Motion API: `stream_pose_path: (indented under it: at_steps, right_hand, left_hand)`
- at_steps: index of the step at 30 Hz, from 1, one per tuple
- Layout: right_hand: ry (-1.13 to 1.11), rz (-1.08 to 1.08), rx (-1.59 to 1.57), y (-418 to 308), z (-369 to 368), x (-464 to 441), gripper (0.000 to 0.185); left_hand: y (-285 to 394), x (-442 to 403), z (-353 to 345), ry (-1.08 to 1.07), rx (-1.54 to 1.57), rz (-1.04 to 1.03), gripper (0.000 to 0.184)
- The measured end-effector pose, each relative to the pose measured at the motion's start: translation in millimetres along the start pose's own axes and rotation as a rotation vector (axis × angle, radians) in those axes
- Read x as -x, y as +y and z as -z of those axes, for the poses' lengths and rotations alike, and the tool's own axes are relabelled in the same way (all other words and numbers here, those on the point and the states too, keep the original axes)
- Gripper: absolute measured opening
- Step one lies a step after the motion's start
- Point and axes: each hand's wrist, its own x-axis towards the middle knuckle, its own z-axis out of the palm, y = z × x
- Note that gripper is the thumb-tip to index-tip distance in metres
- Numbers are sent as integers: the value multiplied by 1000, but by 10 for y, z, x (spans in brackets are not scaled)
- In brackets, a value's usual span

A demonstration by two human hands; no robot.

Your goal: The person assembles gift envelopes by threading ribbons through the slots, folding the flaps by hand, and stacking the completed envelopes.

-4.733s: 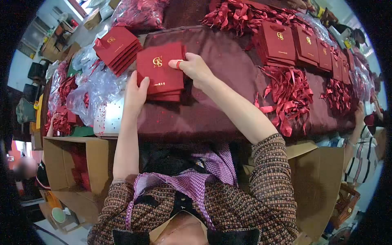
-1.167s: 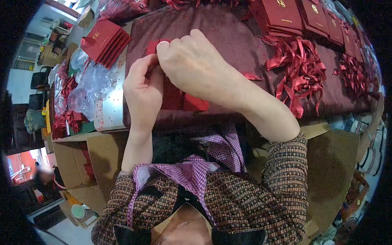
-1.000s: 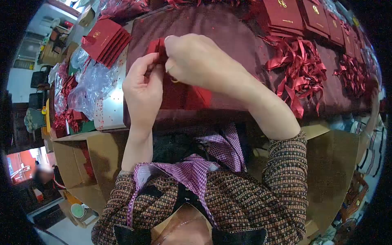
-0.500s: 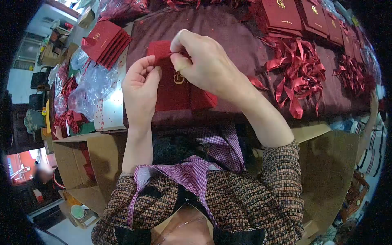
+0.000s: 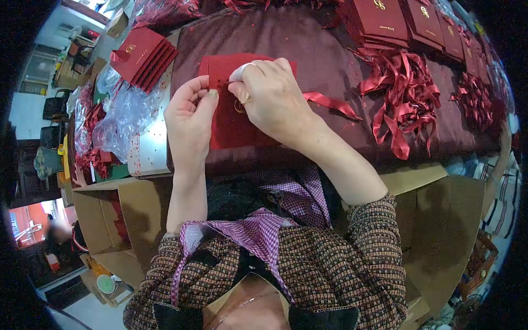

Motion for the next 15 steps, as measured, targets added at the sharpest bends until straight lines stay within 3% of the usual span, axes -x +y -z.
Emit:
stream_pose_path:
  at_steps: [8,12,14,15]
  right_hand:
    - [-57,63,104,-9,34,-91,11]
    - [-155,209,365,-77,82,-140,8]
    - [-234,321,547,-166,126,-184,7]
    - [-236,319,547,-157,131,-189,7]
  left_hand:
    - [26,23,-42,10,-85,-66,18]
    - [-65,7,-59,-2,-106,-64,18]
    - [-40,5,-94,-36,-303,-375,17]
    - [-33,7,-91,-37,-346,-404,18]
